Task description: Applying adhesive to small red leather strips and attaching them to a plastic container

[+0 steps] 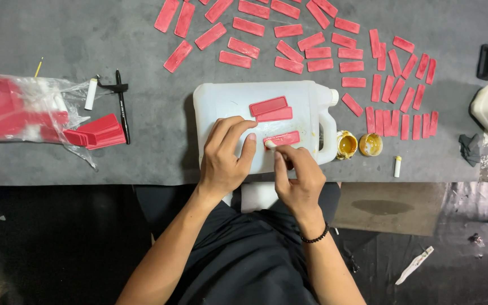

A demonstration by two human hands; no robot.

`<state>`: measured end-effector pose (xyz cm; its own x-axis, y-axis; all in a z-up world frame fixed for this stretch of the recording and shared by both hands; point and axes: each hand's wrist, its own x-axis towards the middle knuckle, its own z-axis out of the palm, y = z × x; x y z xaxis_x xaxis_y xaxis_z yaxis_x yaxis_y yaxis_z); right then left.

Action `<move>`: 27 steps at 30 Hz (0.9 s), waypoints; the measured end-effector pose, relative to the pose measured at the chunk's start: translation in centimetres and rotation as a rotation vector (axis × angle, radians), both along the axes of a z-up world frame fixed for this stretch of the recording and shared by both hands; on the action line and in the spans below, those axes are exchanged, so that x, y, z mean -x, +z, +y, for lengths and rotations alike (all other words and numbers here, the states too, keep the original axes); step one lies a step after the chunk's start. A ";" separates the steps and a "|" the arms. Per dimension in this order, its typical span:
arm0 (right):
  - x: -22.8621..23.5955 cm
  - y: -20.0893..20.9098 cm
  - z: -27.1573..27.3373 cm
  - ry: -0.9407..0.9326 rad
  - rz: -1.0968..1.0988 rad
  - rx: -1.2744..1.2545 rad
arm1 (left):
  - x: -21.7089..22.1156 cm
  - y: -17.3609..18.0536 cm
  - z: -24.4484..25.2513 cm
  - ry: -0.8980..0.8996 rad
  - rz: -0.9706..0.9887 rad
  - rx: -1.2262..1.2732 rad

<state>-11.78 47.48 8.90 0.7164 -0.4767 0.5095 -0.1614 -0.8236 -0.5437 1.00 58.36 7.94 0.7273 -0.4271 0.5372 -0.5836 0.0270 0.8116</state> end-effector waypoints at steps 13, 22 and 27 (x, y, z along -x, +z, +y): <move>0.2 -0.1 -2.8 -0.071 0.037 0.154 | 0.1 -0.1 -0.1 0.005 -0.007 -0.016; 0.9 0.3 -4.1 -0.058 0.045 0.157 | 0.1 -0.2 -0.2 0.017 -0.019 -0.026; 1.0 0.8 -4.2 0.014 0.036 0.007 | 0.1 -0.1 -0.2 0.012 -0.008 -0.034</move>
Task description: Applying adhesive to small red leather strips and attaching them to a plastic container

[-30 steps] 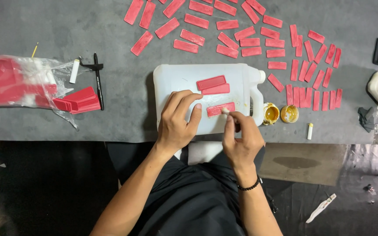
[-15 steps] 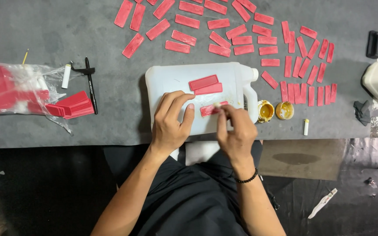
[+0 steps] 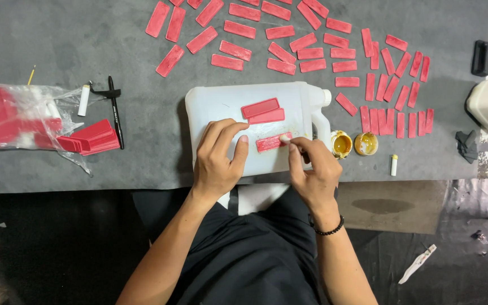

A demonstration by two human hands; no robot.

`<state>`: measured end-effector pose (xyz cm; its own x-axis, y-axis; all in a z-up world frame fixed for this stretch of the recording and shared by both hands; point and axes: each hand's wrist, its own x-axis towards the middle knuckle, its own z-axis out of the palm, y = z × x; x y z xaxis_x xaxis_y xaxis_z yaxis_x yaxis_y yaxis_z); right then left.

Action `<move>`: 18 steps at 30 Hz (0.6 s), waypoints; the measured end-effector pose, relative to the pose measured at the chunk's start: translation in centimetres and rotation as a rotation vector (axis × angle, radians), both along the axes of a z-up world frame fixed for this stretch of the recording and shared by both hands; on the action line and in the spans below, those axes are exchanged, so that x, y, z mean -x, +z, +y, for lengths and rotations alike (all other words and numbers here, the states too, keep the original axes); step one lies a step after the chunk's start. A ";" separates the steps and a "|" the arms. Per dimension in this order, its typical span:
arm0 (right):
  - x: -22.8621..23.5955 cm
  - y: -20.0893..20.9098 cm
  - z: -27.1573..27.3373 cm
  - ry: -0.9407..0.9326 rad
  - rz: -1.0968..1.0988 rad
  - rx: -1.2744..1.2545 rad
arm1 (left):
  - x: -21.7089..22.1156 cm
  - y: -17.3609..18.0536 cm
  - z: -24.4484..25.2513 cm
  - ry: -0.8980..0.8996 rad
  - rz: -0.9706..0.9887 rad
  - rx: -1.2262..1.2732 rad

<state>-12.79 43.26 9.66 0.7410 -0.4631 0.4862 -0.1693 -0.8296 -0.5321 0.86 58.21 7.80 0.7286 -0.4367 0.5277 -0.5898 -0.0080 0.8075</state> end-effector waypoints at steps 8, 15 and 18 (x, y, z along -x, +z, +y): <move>0.7 -0.1 -0.5 -0.001 -0.022 0.033 | 0.0 0.0 -0.1 0.007 -0.010 -0.002; -0.1 -0.9 2.9 0.007 -0.085 -0.022 | 0.0 0.0 -0.1 0.002 -0.011 -0.006; 0.4 -0.2 2.2 -0.057 -0.080 0.077 | 0.0 0.0 -0.2 0.007 -0.012 -0.011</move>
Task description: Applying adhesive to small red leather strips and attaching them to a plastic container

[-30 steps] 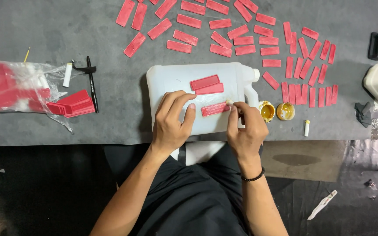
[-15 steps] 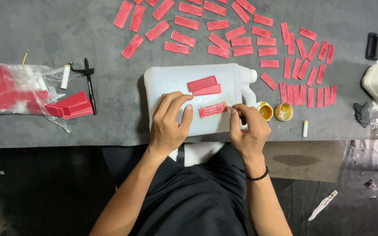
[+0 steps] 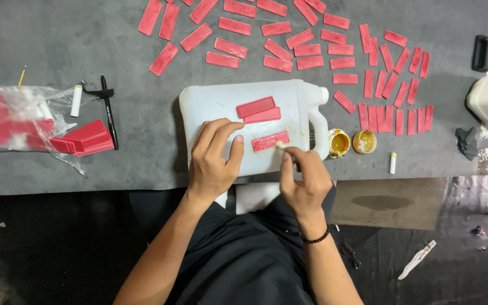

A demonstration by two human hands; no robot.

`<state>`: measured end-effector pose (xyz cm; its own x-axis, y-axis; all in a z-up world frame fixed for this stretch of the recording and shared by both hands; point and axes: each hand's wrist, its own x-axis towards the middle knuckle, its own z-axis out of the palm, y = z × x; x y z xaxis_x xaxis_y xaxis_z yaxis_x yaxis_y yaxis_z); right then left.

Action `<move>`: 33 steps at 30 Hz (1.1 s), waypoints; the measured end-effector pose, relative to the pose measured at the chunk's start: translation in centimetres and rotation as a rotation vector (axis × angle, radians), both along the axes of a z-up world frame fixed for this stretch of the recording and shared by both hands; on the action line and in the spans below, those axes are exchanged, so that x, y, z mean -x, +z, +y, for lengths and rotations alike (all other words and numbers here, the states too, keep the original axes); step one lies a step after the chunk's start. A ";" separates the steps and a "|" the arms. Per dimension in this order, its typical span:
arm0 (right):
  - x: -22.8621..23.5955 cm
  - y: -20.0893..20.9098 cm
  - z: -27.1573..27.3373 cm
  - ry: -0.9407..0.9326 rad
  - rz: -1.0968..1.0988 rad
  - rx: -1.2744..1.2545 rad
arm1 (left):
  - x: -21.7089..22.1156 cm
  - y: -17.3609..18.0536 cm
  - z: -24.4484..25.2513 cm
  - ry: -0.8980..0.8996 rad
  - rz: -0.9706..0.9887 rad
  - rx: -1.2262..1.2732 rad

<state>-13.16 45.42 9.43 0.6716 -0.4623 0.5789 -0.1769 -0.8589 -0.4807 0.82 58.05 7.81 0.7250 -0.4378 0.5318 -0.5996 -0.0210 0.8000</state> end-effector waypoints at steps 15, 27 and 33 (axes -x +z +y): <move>0.4 -0.2 -3.0 0.026 0.006 0.020 | 0.0 0.2 -0.2 0.015 -0.002 -0.014; -0.1 -1.2 -0.2 -0.104 -0.061 0.065 | -0.1 0.3 -0.2 0.013 -0.012 -0.003; -1.4 -0.4 1.5 0.060 -0.044 -0.050 | -0.2 0.5 0.0 0.002 -0.010 0.004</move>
<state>-11.72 46.95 9.07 0.6731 -0.4511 0.5860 -0.1038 -0.8422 -0.5291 0.97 58.01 8.33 0.7206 -0.4338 0.5409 -0.6076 -0.0193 0.7940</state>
